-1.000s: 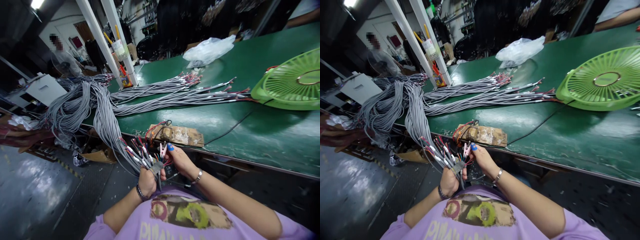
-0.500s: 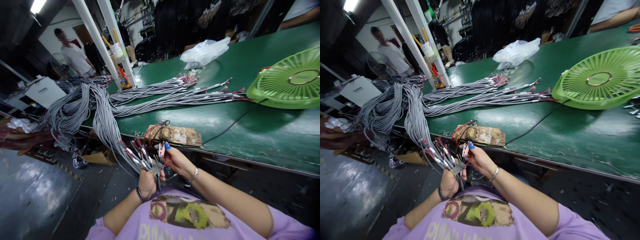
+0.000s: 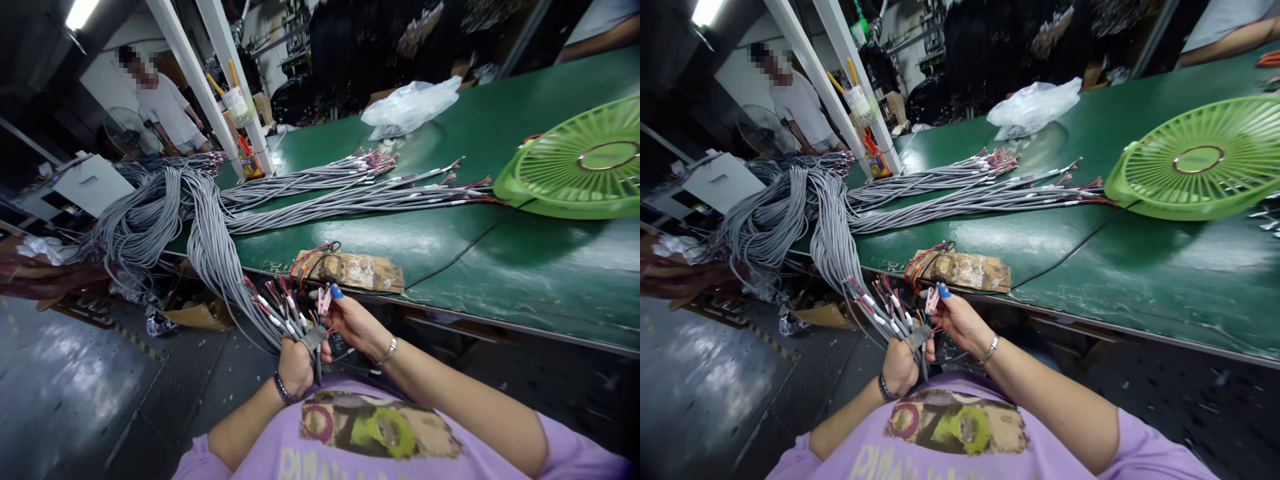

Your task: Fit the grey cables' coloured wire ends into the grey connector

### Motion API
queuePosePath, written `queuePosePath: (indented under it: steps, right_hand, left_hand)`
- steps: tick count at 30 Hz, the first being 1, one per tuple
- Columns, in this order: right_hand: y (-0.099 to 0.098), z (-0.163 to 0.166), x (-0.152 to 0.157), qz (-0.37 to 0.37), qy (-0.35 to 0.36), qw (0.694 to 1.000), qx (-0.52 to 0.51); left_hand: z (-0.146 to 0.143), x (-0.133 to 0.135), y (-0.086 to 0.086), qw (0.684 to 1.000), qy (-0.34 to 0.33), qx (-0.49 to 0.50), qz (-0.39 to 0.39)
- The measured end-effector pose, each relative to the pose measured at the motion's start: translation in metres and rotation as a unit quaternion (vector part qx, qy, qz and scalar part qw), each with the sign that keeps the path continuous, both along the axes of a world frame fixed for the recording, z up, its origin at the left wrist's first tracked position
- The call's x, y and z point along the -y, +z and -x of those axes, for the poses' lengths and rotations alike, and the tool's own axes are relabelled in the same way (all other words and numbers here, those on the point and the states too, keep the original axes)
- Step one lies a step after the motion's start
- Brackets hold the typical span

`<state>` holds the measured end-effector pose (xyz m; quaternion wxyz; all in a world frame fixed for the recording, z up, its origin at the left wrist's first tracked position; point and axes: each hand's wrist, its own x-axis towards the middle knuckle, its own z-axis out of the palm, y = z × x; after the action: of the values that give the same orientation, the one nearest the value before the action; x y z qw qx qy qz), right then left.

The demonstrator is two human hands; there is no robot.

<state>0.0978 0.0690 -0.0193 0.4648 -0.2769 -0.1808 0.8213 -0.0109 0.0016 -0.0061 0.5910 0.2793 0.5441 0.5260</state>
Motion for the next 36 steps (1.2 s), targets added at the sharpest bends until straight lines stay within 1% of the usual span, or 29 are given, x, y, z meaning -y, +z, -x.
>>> queuePosePath:
  steps: [4,7,13,16,18,21,23,26,31,33,36]
  right_hand:
    - [-0.005,-0.005,0.002,0.008,0.034,0.999,-0.007]
    - [-0.004,-0.009,0.004,0.004,0.063,0.998,-0.007]
    - [0.007,-0.012,0.008,-0.037,0.043,0.998,0.023]
    - [0.009,-0.014,0.008,-0.048,0.048,0.997,0.035]
    - [0.009,-0.017,0.01,-0.052,0.067,0.995,0.057]
    - [0.011,-0.021,0.017,-0.064,0.097,0.986,0.118]
    - [0.014,-0.022,0.023,-0.092,0.131,0.976,0.144]
    - [0.018,-0.019,0.031,-0.141,0.177,0.965,0.135]
    - [0.017,-0.014,0.033,-0.157,0.166,0.965,0.13]
    - [0.016,-0.014,0.033,-0.166,0.164,0.962,0.141]
    - [0.016,-0.015,0.033,-0.176,0.152,0.958,0.166]
  left_hand:
    - [0.002,0.004,-0.002,1.0,-0.007,-0.007,-0.012]
    - [0.003,0.008,-0.003,1.0,-0.014,-0.008,-0.013]
    - [0.003,0.01,0.002,1.0,0.01,0.0,-0.019]
    - [0.001,0.008,0.003,0.999,0.023,0.006,-0.023]
    - [0.001,0.007,0.003,0.999,0.029,0.006,-0.022]
    - [0.001,0.006,-0.001,0.999,0.029,-0.008,-0.026]
    - [0.002,0.007,-0.005,0.999,0.023,-0.028,-0.036]
    - [0.003,0.008,-0.011,0.997,0.009,-0.059,-0.042]
    - [0.004,0.01,-0.012,0.995,-0.013,-0.087,-0.044]
    - [0.004,0.01,-0.012,0.995,-0.008,-0.085,-0.046]
    - [0.005,0.01,-0.015,0.996,0.016,-0.072,-0.048]
